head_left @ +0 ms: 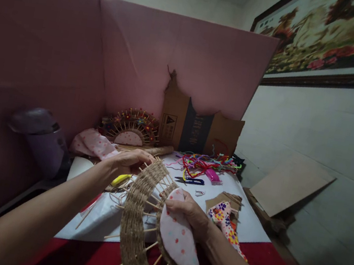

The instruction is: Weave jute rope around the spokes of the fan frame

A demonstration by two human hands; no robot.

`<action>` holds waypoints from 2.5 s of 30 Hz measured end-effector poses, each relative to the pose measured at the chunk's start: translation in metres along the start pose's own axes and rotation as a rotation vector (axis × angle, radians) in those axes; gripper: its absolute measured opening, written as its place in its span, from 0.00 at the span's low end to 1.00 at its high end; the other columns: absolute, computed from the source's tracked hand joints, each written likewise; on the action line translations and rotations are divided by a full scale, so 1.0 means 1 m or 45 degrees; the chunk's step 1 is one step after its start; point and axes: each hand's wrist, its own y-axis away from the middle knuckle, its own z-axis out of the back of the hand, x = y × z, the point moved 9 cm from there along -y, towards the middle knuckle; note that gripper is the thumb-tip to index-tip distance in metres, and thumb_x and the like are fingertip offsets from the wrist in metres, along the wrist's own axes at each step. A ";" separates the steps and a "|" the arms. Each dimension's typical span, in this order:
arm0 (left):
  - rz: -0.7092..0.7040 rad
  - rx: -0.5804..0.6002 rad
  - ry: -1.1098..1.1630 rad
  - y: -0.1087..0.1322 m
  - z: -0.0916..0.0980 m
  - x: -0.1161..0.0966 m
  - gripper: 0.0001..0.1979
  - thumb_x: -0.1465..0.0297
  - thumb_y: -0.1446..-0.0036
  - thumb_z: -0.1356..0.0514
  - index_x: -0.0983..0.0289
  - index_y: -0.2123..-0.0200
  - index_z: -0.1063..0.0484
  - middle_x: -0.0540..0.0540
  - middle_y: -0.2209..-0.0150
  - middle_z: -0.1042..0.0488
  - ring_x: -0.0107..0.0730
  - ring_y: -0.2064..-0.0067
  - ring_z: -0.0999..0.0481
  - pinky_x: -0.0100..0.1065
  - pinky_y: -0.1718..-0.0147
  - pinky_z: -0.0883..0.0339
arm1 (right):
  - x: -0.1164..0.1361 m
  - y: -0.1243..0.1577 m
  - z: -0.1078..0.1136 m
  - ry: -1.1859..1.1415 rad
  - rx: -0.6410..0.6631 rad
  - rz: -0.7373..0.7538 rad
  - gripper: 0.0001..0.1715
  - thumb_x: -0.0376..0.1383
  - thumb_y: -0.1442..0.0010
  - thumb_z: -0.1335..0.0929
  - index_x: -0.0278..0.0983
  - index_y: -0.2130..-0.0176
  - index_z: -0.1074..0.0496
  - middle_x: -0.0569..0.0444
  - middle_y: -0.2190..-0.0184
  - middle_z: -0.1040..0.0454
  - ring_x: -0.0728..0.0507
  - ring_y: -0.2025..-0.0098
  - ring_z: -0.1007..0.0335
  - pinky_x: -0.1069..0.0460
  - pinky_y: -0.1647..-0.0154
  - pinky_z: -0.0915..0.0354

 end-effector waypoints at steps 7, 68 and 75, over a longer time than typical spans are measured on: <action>0.127 -0.036 -0.061 -0.009 0.009 -0.004 0.07 0.70 0.64 0.39 0.68 0.79 0.32 0.48 0.85 0.34 0.20 0.86 0.40 0.24 0.88 0.55 | -0.003 -0.001 0.000 -0.014 -0.006 -0.003 0.18 0.34 0.57 0.29 0.33 0.65 0.35 0.57 0.77 0.31 0.52 0.79 0.36 0.57 0.77 0.40; -0.110 0.069 -0.052 -0.009 -0.010 -0.001 0.05 0.75 0.68 0.42 0.65 0.82 0.37 0.46 0.84 0.38 0.21 0.85 0.42 0.25 0.87 0.50 | 0.002 0.001 -0.007 -0.031 0.047 -0.013 0.16 0.34 0.61 0.27 0.33 0.72 0.35 0.60 0.82 0.33 0.52 0.82 0.38 0.56 0.78 0.41; -0.243 -0.097 0.142 0.007 -0.004 0.017 0.05 0.75 0.64 0.41 0.64 0.78 0.33 0.47 0.82 0.34 0.22 0.82 0.38 0.25 0.84 0.46 | 0.003 -0.004 0.008 -0.139 -0.110 0.051 0.15 0.34 0.59 0.28 0.33 0.71 0.36 0.60 0.82 0.32 0.52 0.82 0.37 0.57 0.79 0.41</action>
